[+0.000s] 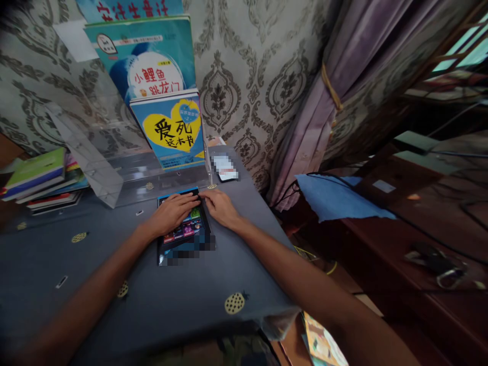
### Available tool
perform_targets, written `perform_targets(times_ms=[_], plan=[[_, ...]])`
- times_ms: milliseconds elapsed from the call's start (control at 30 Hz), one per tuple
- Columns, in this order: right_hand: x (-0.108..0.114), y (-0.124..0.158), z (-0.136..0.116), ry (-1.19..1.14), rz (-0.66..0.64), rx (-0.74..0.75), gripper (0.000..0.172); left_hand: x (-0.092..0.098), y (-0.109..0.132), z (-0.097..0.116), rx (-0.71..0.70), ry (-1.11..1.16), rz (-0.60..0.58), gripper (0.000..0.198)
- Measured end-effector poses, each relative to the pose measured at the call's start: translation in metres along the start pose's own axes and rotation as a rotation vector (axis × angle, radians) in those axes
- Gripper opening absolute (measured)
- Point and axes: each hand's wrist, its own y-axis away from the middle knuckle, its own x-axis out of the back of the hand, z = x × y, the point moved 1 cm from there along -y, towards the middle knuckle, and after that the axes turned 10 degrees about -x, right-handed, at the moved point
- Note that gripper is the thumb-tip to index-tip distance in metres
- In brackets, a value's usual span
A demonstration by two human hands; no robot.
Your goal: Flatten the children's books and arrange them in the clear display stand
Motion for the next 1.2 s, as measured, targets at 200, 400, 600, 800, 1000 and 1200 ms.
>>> perform_targets(times_ms=[200,400,600,800,1000,1200], plan=[[0.002,0.002,-0.004,-0.005,-0.004,-0.006,0.033,0.001,0.0,0.011,-0.062,0.046,-0.006,0.043],[0.001,0.002,-0.006,-0.03,-0.043,0.034,0.033,-0.001,0.001,0.015,-0.062,0.074,0.006,0.044],[0.0,0.001,-0.004,-0.023,-0.067,0.046,0.033,0.002,0.0,0.02,-0.059,0.076,0.001,0.04],[-0.001,0.002,-0.004,0.002,-0.059,0.108,0.034,0.003,0.0,0.021,-0.06,0.083,0.019,0.042],[-0.002,0.001,-0.005,0.015,-0.071,0.136,0.033,0.005,0.0,0.022,-0.066,0.073,0.015,0.041],[-0.001,0.002,-0.005,0.018,-0.077,0.125,0.033,0.005,-0.001,0.024,-0.107,0.103,0.032,0.042]])
